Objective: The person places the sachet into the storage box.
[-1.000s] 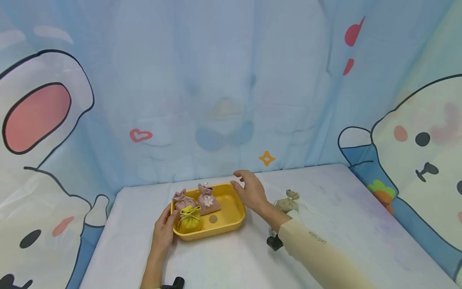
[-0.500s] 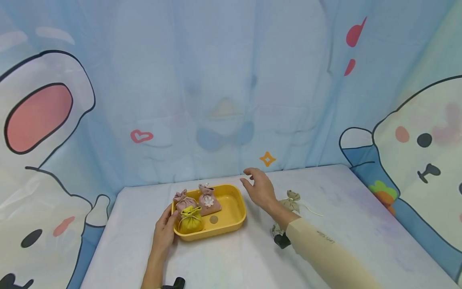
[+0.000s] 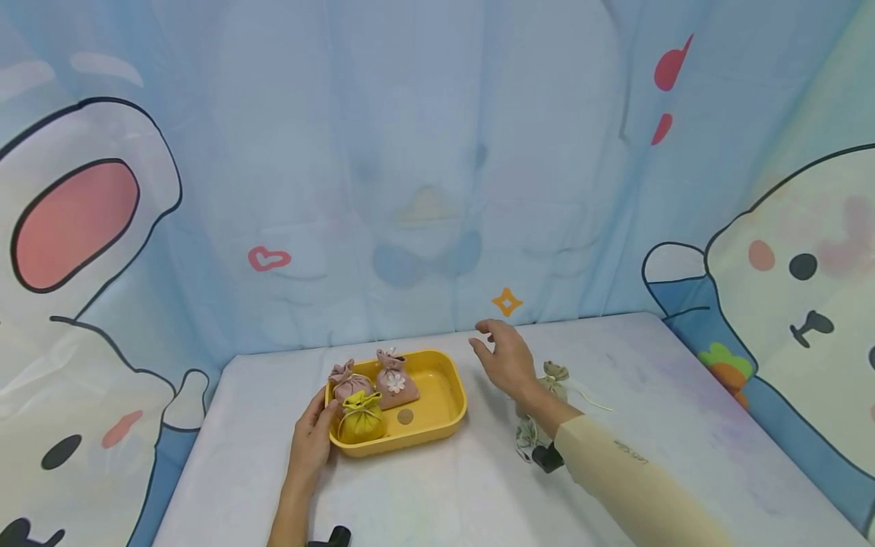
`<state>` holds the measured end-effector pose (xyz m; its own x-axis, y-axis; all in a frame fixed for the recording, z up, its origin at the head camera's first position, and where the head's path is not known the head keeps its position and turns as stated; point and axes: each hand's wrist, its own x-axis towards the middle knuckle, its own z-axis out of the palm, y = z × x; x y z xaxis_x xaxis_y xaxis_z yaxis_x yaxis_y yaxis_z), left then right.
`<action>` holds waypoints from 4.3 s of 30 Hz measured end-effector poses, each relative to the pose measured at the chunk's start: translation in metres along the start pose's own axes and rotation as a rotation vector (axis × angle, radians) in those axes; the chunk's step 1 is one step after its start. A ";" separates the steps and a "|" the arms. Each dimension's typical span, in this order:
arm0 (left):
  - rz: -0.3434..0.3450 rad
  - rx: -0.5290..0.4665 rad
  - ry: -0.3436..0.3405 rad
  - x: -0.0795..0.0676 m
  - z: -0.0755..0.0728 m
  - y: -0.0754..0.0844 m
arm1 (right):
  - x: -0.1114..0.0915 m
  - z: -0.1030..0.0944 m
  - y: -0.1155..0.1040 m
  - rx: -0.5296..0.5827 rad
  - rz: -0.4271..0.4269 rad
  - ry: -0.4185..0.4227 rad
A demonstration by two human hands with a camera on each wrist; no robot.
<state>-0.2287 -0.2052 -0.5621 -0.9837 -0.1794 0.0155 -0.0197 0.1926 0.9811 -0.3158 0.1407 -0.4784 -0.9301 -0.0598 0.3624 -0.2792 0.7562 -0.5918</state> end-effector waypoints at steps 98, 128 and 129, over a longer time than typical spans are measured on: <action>0.009 -0.032 -0.017 0.002 0.000 -0.001 | -0.040 -0.050 0.108 0.054 0.033 0.009; 0.019 -0.030 -0.018 0.002 0.000 -0.001 | -0.009 -0.052 0.033 0.265 -0.406 0.210; 0.021 -0.032 -0.017 0.002 0.000 -0.001 | -0.009 -0.050 0.029 0.278 -0.412 0.195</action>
<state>-0.2309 -0.2058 -0.5626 -0.9868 -0.1589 0.0327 0.0061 0.1653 0.9862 -0.3035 0.1958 -0.4627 -0.6754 -0.1733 0.7168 -0.6896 0.4930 -0.5306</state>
